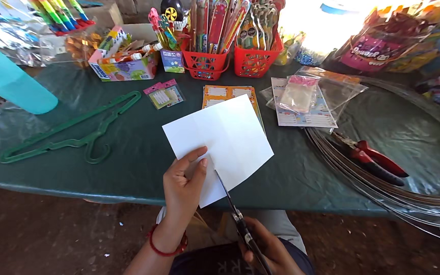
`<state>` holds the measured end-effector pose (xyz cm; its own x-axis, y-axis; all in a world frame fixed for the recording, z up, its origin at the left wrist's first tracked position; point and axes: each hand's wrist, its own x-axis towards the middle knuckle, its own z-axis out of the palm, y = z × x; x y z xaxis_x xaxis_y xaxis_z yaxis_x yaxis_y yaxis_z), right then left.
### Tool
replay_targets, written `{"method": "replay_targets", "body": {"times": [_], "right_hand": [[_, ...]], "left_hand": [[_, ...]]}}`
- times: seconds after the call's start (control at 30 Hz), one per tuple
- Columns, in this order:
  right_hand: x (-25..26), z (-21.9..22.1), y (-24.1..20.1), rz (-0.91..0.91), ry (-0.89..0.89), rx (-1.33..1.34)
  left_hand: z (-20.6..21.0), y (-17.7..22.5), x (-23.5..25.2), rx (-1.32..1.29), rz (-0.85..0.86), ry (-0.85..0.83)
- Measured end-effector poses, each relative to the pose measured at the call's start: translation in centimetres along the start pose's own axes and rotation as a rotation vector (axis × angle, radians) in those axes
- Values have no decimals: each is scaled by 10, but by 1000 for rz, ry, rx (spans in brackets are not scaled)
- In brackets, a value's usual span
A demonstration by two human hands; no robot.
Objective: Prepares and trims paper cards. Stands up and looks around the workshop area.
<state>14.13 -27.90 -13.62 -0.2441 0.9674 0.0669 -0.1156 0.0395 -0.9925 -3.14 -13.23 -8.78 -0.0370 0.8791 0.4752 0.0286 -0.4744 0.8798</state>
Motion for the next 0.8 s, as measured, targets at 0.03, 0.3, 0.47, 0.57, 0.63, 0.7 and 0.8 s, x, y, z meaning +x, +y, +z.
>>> {"method": "replay_targets", "body": {"times": [0.03, 0.3, 0.47, 0.57, 0.63, 0.7, 0.8], "right_hand": [[0, 0, -1, 4, 3, 6], [2, 2, -3, 24, 14, 79], [2, 0, 1, -7, 18, 70], [2, 0, 2, -14, 19, 58], [2, -1, 2, -10, 20, 47], [2, -1, 1, 0, 27, 38], [3, 0, 2, 2, 34, 44]], "left_hand": [[0, 0, 0, -3, -2, -1], [6, 5, -10, 6, -33, -79], [7, 5, -11, 26, -43, -96], [8, 5, -11, 33, -44, -98], [8, 4, -11, 36, -37, -98], [8, 4, -11, 37, -39, -98], [8, 4, -10, 42, -44, -95]]}}
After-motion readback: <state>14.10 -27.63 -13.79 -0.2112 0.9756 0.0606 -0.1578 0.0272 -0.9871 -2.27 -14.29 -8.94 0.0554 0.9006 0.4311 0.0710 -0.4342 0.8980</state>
